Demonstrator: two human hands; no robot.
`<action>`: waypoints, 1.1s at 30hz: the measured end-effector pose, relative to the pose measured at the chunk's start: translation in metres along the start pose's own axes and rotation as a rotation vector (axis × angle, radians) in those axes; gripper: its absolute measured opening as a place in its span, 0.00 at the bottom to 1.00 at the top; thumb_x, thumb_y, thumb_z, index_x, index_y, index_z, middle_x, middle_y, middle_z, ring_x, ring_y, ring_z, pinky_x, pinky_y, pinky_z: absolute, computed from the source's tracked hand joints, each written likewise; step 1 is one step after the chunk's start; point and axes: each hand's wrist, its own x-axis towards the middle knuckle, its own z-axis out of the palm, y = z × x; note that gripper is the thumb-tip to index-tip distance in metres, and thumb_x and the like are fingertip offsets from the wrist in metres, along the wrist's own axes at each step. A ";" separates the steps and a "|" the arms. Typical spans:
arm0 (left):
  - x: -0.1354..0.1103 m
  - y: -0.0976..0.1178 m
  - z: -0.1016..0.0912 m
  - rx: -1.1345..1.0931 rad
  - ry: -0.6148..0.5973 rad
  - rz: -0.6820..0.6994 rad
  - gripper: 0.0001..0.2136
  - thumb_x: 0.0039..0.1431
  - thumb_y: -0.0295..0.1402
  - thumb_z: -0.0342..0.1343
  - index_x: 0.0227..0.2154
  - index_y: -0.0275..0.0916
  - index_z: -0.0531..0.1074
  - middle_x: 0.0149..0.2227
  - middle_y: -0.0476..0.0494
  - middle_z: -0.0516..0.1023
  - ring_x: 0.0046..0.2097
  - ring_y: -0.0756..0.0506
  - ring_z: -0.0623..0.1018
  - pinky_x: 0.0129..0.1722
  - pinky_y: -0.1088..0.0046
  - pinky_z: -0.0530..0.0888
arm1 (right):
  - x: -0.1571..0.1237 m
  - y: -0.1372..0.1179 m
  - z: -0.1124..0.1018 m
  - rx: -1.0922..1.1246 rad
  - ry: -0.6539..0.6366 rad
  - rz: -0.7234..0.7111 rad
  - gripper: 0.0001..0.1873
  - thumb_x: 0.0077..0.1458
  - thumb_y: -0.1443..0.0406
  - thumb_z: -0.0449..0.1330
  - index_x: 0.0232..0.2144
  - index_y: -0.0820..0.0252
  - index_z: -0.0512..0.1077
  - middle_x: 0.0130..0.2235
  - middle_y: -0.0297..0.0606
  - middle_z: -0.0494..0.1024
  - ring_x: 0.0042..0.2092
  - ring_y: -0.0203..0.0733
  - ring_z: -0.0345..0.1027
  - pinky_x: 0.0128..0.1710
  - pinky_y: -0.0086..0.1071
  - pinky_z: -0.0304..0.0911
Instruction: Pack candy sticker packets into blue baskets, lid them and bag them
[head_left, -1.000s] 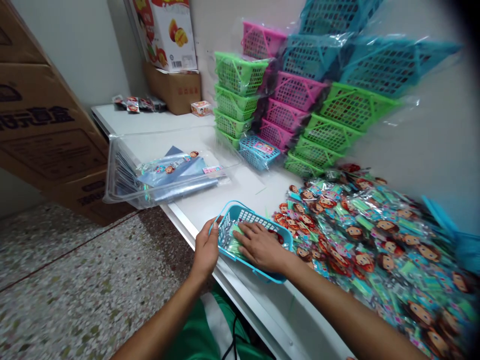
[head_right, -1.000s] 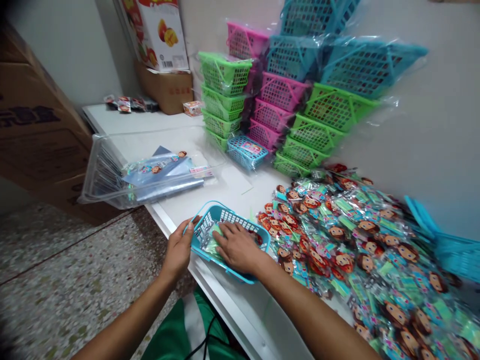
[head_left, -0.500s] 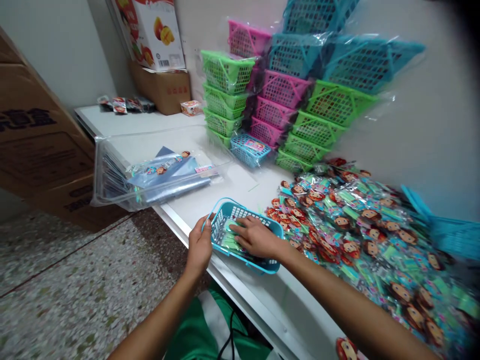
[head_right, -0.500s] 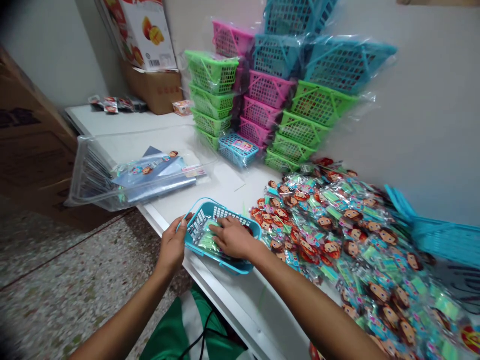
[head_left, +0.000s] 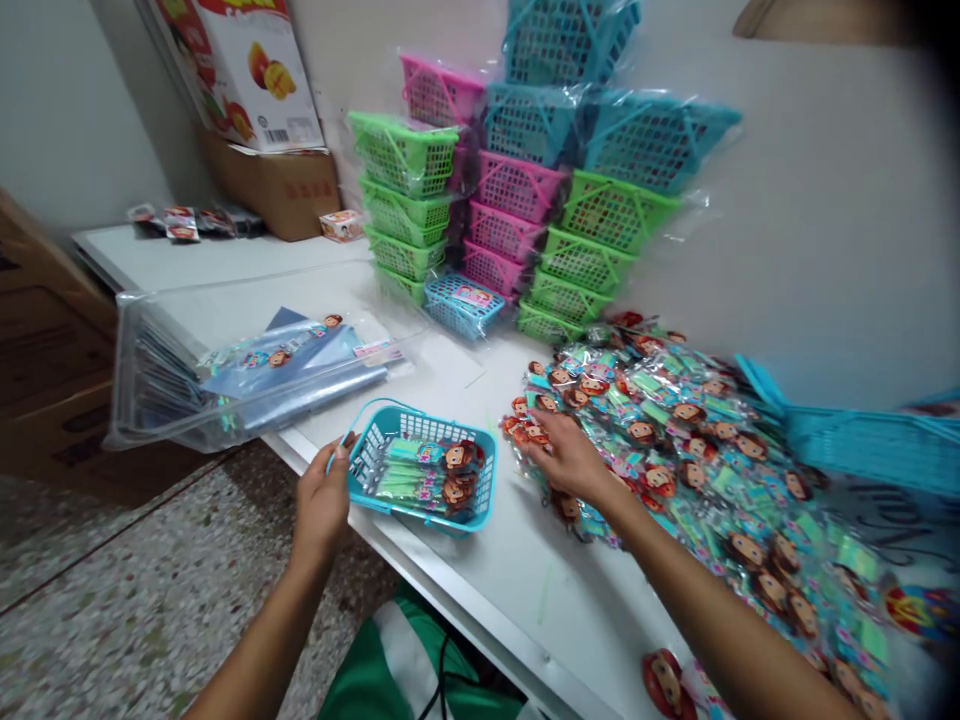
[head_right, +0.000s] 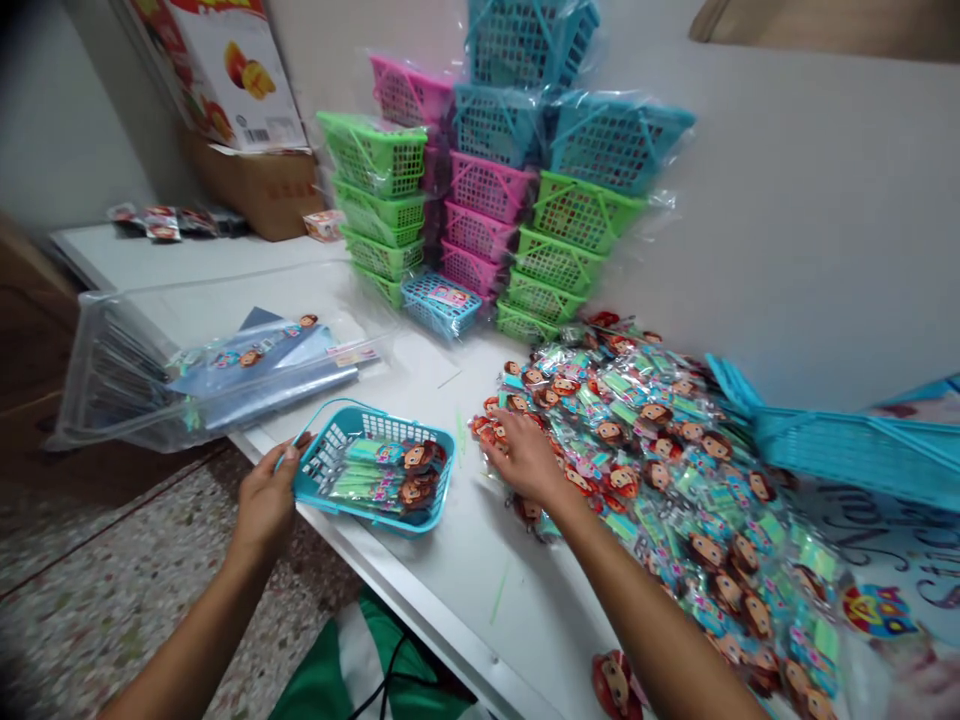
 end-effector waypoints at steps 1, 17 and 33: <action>-0.001 0.004 0.001 0.055 0.037 0.038 0.23 0.54 0.46 0.53 0.49 0.36 0.68 0.46 0.38 0.76 0.50 0.40 0.73 0.55 0.56 0.64 | -0.002 0.011 0.008 -0.100 -0.058 0.021 0.35 0.53 0.54 0.57 0.60 0.60 0.55 0.60 0.49 0.60 0.59 0.55 0.53 0.55 0.48 0.52; -0.146 -0.015 0.062 0.661 -1.141 0.692 0.13 0.60 0.28 0.44 0.46 0.39 0.67 0.42 0.39 0.74 0.44 0.43 0.72 0.45 0.62 0.71 | -0.126 0.081 -0.002 -0.262 -0.235 -0.244 0.30 0.56 0.73 0.49 0.59 0.49 0.57 0.60 0.36 0.62 0.62 0.44 0.52 0.57 0.46 0.51; -0.140 -0.055 0.109 0.756 -1.044 0.747 0.17 0.58 0.30 0.47 0.50 0.38 0.65 0.52 0.37 0.69 0.53 0.40 0.67 0.53 0.54 0.64 | -0.010 0.002 -0.032 -0.052 -0.369 0.286 0.23 0.59 0.51 0.47 0.36 0.60 0.75 0.37 0.43 0.79 0.40 0.45 0.71 0.39 0.34 0.62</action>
